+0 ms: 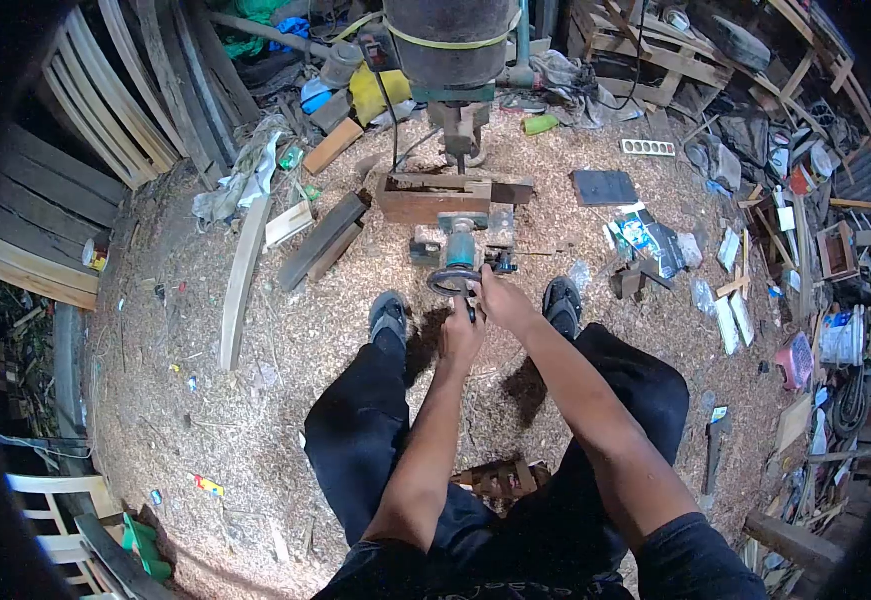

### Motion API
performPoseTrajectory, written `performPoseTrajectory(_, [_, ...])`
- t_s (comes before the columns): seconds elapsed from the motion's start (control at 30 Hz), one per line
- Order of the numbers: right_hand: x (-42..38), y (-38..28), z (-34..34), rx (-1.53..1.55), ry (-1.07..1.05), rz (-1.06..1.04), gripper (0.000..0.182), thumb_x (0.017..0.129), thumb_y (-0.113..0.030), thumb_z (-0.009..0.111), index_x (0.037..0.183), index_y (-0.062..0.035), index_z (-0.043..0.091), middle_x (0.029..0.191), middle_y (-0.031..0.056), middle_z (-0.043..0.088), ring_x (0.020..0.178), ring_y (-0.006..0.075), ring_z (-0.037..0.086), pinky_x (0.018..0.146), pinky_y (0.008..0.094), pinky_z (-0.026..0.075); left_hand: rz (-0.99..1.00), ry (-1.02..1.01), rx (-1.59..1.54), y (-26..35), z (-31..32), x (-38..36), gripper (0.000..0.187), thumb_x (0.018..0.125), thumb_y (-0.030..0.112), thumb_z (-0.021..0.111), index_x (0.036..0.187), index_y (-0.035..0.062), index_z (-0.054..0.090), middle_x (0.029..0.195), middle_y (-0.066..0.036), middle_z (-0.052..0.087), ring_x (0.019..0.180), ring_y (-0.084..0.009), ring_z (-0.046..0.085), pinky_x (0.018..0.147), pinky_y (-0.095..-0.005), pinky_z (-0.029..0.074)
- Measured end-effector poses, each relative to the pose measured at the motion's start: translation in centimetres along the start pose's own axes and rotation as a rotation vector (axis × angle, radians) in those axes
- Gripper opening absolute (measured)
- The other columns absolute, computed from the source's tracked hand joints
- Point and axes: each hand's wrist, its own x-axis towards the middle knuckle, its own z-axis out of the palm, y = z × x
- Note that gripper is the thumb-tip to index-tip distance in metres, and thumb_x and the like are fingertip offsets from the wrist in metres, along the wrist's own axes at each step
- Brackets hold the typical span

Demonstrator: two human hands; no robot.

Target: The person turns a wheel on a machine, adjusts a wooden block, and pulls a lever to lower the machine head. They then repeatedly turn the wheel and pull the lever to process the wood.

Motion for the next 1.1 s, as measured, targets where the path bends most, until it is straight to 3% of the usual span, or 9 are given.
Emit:
performPoseTrajectory(0.1, [-0.5, -0.6, -0.6, -0.009, -0.012, -0.001, 0.054, 0.102, -0.035, 0.041, 0.137, 0.006, 0.035, 0.112, 0.0319, 0.063, 0.104, 0.0475, 0.061, 0.088, 0.054, 0.049, -0.059, -0.026, -0.199, 0.9, -2.0, -1.1, 0.035, 0.093, 0.026, 0.059, 0.119, 0.0038, 0.051, 0.088, -0.029, 0.066, 0.085, -0.0502, 0.064, 0.07, -0.0565, 0.05])
performPoseTrajectory(0.2, [-0.6, -0.7, -0.6, -0.04, -0.008, -0.004, 0.054, 0.103, -0.038, 0.039, 0.135, 0.0043, 0.036, 0.114, 0.0326, 0.062, 0.107, 0.0465, 0.06, 0.091, 0.0524, 0.049, 0.058, 0.001, -0.204, 0.2, -3.3, -1.1, 0.031, 0.096, 0.028, 0.056, 0.116, 0.0044, 0.057, 0.092, -0.028, 0.067, 0.09, -0.0479, 0.064, 0.075, -0.0519, 0.051])
performPoseTrajectory(0.4, [-1.1, -2.0, -2.8, -0.143, 0.007, -0.144, 0.062, 0.087, -0.028, 0.064, 0.134, 0.0016, 0.038, 0.114, 0.0326, 0.061, 0.11, 0.0472, 0.059, 0.094, 0.0506, 0.049, 0.02, 0.139, -0.22, 2.1, -8.8, 0.4, 0.023, 0.096, 0.023, 0.055, 0.109, 0.0051, 0.061, 0.095, -0.024, 0.068, 0.089, -0.0421, 0.066, 0.077, -0.0459, 0.052])
performPoseTrajectory(0.47, [-1.8, -3.5, -4.6, -0.062, 0.114, -0.188, 0.061, 0.085, -0.023, 0.065, 0.133, 0.0024, 0.038, 0.118, 0.0338, 0.057, 0.11, 0.0487, 0.058, 0.093, 0.0511, 0.049, 0.025, 0.142, -0.323, 3.7, -11.3, 1.2, 0.022, 0.096, 0.022, 0.055, 0.109, 0.005, 0.061, 0.097, -0.022, 0.068, 0.089, -0.0393, 0.067, 0.079, -0.0437, 0.052])
performPoseTrajectory(0.63, [-4.2, -8.8, -10.1, 0.168, 0.505, -0.407, 0.057, 0.086, -0.012, 0.063, 0.134, 0.0026, 0.037, 0.12, 0.0342, 0.053, 0.111, 0.0516, 0.054, 0.093, 0.0522, 0.047, 0.281, 0.233, -0.427, 7.7, -16.7, 3.1, 0.022, 0.099, 0.015, 0.054, 0.115, 0.0007, 0.059, 0.095, -0.01, 0.066, 0.087, -0.0182, 0.064, 0.08, -0.0322, 0.051])
performPoseTrajectory(0.7, [-5.2, -11.0, -11.9, 0.176, 0.678, -0.479, 0.051, 0.089, -0.011, 0.061, 0.133, 0.002, 0.04, 0.118, 0.0312, 0.056, 0.112, 0.0481, 0.055, 0.094, 0.0497, 0.047, 0.294, 0.25, -0.463, 11.4, -20.0, 2.4, 0.022, 0.1, 0.015, 0.054, 0.115, 0.0002, 0.058, 0.095, -0.01, 0.065, 0.087, -0.0172, 0.064, 0.079, -0.0318, 0.051])
performPoseTrajectory(0.8, [-6.1, -13.4, -13.0, 0.37, 0.705, -0.525, 0.048, 0.089, -0.01, 0.062, 0.132, 0.0016, 0.044, 0.117, 0.0283, 0.057, 0.11, 0.0445, 0.058, 0.093, 0.0468, 0.048, 0.287, 0.237, -0.521, 14.0, -22.4, 1.8, 0.022, 0.1, 0.016, 0.054, 0.114, 0.0002, 0.058, 0.096, -0.01, 0.064, 0.085, -0.0153, 0.062, 0.076, -0.0296, 0.05])
performPoseTrajectory(1.0, [-6.0, -15.3, -14.6, 0.378, 0.786, -0.507, 0.046, 0.088, -0.007, 0.065, 0.13, 0.0016, 0.047, 0.114, 0.0237, 0.058, 0.103, 0.0363, 0.061, 0.089, 0.0424, 0.05, 0.309, 0.324, -0.491, 16.3, -23.0, 2.3, 0.023, 0.099, 0.017, 0.056, 0.116, 0.0014, 0.059, 0.099, -0.01, 0.066, 0.088, -0.0165, 0.063, 0.074, -0.0284, 0.049])
performPoseTrajectory(1.1, [-4.9, -16.5, -17.1, 0.307, 0.896, -0.563, 0.045, 0.089, -0.008, 0.065, 0.128, 0.0029, 0.047, 0.113, 0.0236, 0.058, 0.103, 0.0354, 0.061, 0.088, 0.0421, 0.05, 0.404, 0.451, -0.464, 17.5, -24.0, 7.4, 0.027, 0.094, 0.013, 0.061, 0.118, 0.0, 0.059, 0.106, -0.013, 0.066, 0.091, -0.022, 0.064, 0.078, -0.0334, 0.051])
